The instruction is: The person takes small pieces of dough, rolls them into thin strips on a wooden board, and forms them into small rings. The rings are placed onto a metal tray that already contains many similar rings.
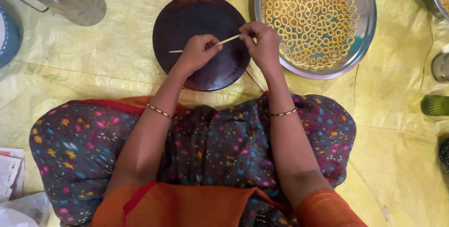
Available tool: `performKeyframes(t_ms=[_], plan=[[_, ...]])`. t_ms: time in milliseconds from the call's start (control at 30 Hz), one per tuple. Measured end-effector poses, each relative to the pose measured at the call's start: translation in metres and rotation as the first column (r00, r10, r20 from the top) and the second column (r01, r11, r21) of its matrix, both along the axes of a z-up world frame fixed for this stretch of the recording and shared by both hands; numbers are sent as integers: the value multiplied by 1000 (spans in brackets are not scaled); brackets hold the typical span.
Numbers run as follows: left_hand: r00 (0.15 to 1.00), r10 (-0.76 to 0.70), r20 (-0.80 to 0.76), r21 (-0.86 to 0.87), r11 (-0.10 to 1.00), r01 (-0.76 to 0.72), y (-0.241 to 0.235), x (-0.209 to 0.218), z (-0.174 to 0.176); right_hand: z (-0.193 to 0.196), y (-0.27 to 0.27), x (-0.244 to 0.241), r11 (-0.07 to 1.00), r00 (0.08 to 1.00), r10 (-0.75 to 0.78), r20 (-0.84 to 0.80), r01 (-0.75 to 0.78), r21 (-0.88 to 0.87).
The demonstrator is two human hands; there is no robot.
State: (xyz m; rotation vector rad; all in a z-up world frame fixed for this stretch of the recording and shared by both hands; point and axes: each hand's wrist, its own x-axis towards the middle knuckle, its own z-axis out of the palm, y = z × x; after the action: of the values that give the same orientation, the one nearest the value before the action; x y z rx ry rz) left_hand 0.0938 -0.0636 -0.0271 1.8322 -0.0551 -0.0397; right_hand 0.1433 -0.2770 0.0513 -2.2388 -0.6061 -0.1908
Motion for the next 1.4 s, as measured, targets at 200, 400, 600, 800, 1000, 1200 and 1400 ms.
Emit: performKeyframes(t_ms=[200,400,600,800,1000,1200,1400], plan=[[995,-97,-8,-372,924,87,2,1,1,-1,-1,0,1000,1000,-18,14,19,-22],[986,98,-136,-542,825,-157,-1,2,9,6,7,-9,1000,1000,-18,-26,17,-6],[981,125,-149,-527,829,-186,-1,0,13,12,21,-23,998,998,59,-12,-59,-6],[987,140,-79,-403,901,-160,-7,-1,10,10,28,-27,993,989,117,-92,-113,41],[989,117,90,-356,931,-78,-12,-3,15,-3,28,-24,966,969,150,-197,-102,236],[980,110,167,-334,941,-49,-9,-7,27,-15,30,-20,887,914,187,-361,1,462],[999,50,-7,-469,882,-48,-6,-7,26,-25,31,-19,933,957,51,-285,57,356]])
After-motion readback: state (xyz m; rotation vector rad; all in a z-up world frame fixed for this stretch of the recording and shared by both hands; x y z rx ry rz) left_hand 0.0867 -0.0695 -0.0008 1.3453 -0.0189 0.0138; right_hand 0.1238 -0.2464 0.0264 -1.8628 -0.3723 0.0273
